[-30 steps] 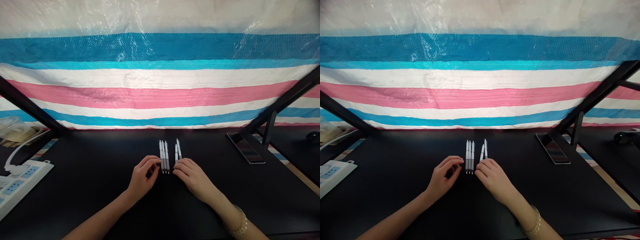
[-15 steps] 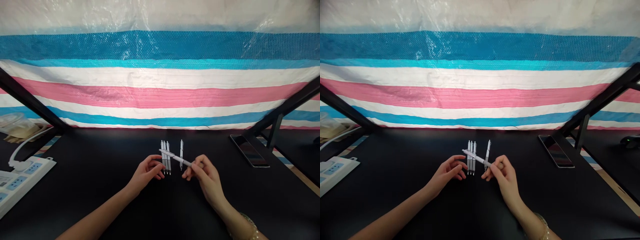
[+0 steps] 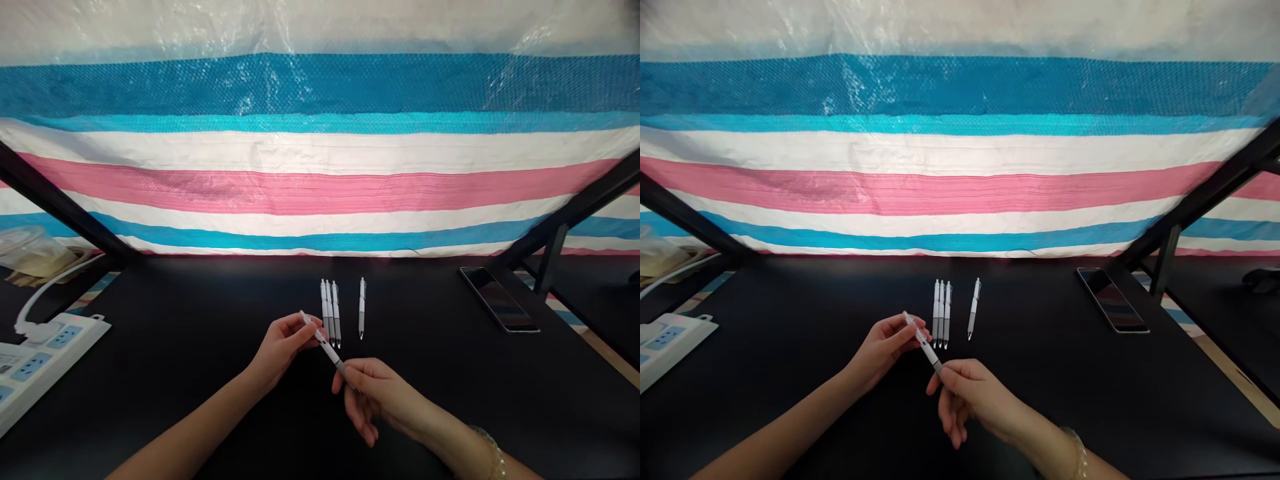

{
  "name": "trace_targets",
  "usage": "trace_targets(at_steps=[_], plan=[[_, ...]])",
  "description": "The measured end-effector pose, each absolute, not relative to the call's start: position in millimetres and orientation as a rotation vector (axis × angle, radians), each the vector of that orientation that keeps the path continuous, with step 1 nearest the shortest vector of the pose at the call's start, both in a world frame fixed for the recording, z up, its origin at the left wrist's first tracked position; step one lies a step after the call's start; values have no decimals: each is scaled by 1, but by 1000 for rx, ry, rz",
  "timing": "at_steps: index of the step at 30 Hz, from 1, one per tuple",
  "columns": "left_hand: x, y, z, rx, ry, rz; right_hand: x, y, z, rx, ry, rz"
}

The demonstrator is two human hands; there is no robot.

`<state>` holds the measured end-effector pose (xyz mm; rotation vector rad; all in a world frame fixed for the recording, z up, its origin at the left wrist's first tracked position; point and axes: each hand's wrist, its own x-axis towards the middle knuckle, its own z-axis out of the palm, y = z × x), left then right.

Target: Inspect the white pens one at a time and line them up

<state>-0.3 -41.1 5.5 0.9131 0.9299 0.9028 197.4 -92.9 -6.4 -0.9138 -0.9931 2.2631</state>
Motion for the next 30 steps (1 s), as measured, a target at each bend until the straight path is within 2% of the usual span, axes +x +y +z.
trace_targets(at_steps=[15, 24, 26, 30], plan=[[3, -44, -2, 847, 1021, 886, 193, -101, -13, -1423, -1377, 1694], [3, -44, -2, 869, 1029, 895, 191, -107, -11, -1464, -1555, 1393], [2, -44, 0, 887, 995, 913, 191, -105, -10, -1359, -1486, 1522], [0, -46, 3, 887, 871, 932, 193, -99, -10, -920, -1003, 2257]])
